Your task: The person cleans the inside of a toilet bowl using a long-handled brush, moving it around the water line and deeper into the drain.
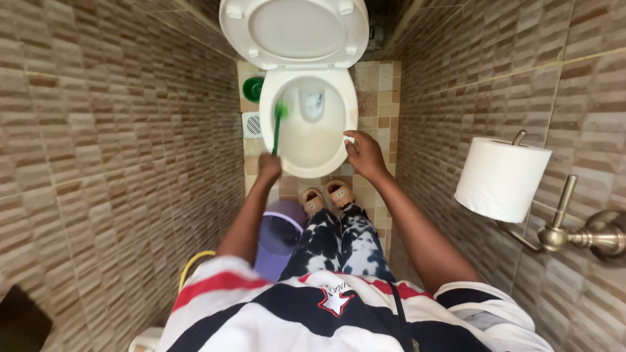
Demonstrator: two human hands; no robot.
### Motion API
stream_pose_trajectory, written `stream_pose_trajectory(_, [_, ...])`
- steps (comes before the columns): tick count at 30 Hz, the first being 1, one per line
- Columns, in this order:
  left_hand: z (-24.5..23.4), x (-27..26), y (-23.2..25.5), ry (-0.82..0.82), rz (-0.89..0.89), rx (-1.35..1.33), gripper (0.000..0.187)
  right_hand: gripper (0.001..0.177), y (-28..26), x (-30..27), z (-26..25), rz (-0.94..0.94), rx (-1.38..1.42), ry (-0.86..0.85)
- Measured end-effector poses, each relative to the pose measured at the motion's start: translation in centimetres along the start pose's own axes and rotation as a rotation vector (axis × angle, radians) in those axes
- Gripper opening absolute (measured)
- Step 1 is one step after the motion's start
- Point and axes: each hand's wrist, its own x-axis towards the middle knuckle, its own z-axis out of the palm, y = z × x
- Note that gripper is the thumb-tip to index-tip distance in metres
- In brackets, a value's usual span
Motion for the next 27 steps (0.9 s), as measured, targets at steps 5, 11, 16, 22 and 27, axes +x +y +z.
stream_pose_trajectory(5, [11.5,-3.2,7.7,-0.054,0.354,0.358,0.030,0.031,0.5,-0.7,-0.5,-0.052,-0.061,0.028])
stream_pose_trajectory(11, [1.4,-8.5,-3.6,-0.374,0.642,0.781,0.038,0.033,0.2,-0.5,-1.5,-0.003,-0.089,0.012])
stream_pose_trajectory(16, [-6.8,0.3,1.9,-0.210,0.194,0.937,0.030,0.034,-0.5,0.5,-0.7,0.038,-0.047,-0.007])
stream_pose_trajectory(22, [6.3,2.4,9.4,-0.167,0.327,0.850,0.031,0.028,0.5,0.2,1.7,-0.173,-0.173,0.029])
stream_pose_trajectory(27, [11.2,-1.4,7.4,-0.091,0.454,0.821,0.047,0.031,1.4,0.1,1.4,0.006,-0.130,-0.015])
